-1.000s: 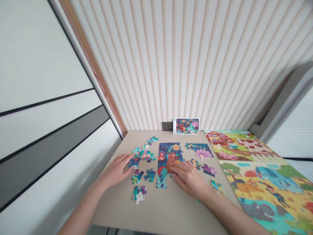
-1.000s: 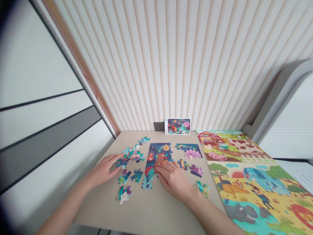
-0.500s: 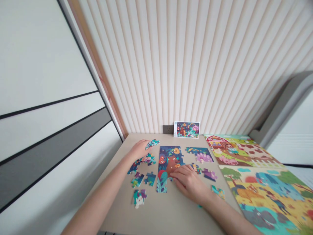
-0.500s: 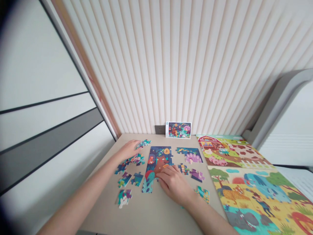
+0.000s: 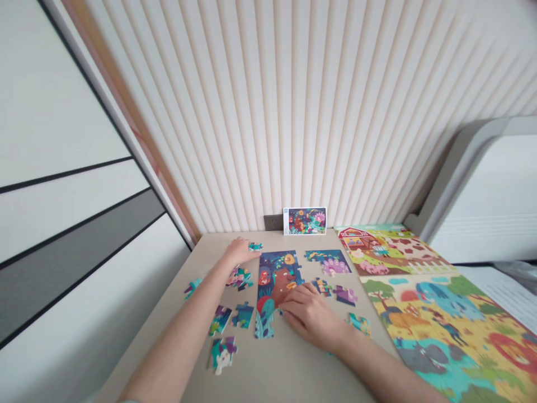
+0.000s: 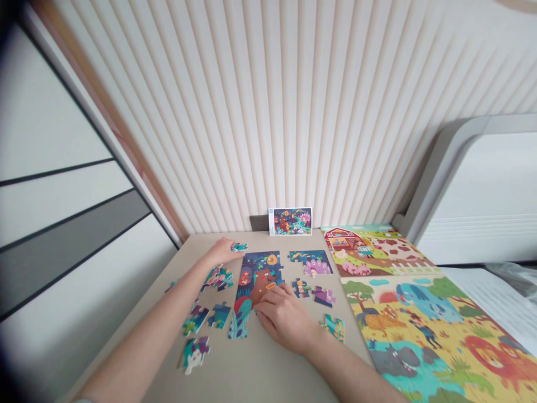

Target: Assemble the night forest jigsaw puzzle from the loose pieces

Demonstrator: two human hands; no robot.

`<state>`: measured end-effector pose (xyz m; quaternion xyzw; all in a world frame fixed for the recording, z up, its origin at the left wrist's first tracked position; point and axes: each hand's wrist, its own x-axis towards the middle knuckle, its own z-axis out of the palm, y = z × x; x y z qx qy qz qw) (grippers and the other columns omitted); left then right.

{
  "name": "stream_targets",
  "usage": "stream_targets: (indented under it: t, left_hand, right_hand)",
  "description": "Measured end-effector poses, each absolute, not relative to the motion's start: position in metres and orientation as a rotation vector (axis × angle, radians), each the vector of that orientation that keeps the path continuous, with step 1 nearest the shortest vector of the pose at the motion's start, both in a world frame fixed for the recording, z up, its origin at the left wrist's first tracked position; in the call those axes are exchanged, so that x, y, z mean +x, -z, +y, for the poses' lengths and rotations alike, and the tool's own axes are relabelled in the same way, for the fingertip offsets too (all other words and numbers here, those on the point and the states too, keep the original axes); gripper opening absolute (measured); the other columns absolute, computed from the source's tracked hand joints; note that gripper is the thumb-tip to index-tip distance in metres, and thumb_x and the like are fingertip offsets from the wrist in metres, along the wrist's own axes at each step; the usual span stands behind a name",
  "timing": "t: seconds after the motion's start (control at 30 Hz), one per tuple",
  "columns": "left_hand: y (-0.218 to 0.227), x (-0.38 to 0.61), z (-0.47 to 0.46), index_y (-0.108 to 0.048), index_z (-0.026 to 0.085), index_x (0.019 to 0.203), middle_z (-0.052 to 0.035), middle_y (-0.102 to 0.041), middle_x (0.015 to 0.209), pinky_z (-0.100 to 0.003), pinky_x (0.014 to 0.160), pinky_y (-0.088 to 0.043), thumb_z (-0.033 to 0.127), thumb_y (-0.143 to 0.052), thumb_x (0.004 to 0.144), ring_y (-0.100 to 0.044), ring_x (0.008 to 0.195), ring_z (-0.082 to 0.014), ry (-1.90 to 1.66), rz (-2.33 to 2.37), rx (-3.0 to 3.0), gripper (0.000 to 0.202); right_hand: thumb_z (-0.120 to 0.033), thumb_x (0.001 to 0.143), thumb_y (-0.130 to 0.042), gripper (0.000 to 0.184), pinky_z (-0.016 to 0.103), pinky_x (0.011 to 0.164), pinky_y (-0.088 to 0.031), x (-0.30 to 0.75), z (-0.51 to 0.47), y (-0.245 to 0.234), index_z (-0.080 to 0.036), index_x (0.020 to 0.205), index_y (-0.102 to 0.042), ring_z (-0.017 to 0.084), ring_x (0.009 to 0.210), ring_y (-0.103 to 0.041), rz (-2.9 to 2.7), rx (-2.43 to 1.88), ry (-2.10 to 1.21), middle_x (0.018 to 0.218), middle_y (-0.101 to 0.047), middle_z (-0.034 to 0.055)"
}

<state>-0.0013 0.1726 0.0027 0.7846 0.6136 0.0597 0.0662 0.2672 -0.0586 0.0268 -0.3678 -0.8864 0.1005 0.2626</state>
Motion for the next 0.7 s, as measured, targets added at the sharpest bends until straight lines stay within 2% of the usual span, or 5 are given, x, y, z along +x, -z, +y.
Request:
stream_targets:
  t: [0.1,0.27,0.37,0.53,0.7]
  left_hand:
    - [0.004,0.007,0.175,-0.074,0.019,0.111,-0.0136,-0.070,0.118,-0.039,0.096,-0.052,0.063,-0.076,0.080,-0.063,0.118,-0.0341,-0.273,1.895,2.318,0.053]
    - [0.013,0.012,0.178,-0.064,0.016,0.125,-0.0113,-0.065,0.127,-0.045,0.094,-0.057,0.042,-0.067,0.097,-0.065,0.110,-0.0253,-0.352,1.867,2.298,0.038]
    - [0.015,0.006,0.176,-0.059,0.017,0.132,-0.0108,-0.061,0.132,-0.047,0.093,-0.058,0.037,-0.063,0.100,-0.065,0.111,-0.0242,-0.413,1.860,2.314,0.038]
    - [0.015,-0.004,0.173,-0.067,0.014,0.116,-0.0146,-0.069,0.116,-0.041,0.097,-0.051,0.035,-0.074,0.089,-0.064,0.112,-0.0288,-0.504,1.863,2.342,0.035]
    - [0.015,-0.007,0.174,-0.069,0.017,0.105,-0.0107,-0.073,0.102,-0.034,0.089,-0.049,0.029,-0.073,0.085,-0.067,0.099,-0.0257,-0.576,1.806,2.369,0.024]
  right_hand:
    - [-0.021,0.105,-0.050,0.023,0.038,0.097,-0.037,0.268,-0.058,-0.027,-0.027,0.115,-0.070,0.020,0.106,-0.064,-2.405,-1.000,-0.269,0.109,-0.075,0.0040]
    - [-0.021,0.105,-0.050,0.023,0.037,0.099,-0.036,0.271,-0.056,-0.029,-0.026,0.115,-0.070,0.020,0.107,-0.064,-2.403,-1.024,-0.258,0.111,-0.075,0.0039]
    - [-0.021,0.105,-0.049,0.024,0.038,0.098,-0.036,0.270,-0.057,-0.029,-0.026,0.115,-0.071,0.020,0.107,-0.064,-2.410,-1.018,-0.262,0.110,-0.075,0.0047]
    - [-0.020,0.105,-0.051,0.024,0.038,0.099,-0.036,0.268,-0.057,-0.027,-0.027,0.117,-0.070,0.020,0.108,-0.064,-2.423,-1.010,-0.275,0.110,-0.075,0.0048]
    - [-0.021,0.105,-0.049,0.024,0.039,0.100,-0.036,0.269,-0.055,-0.026,-0.027,0.116,-0.070,0.020,0.107,-0.064,-2.422,-1.019,-0.287,0.110,-0.075,0.0035]
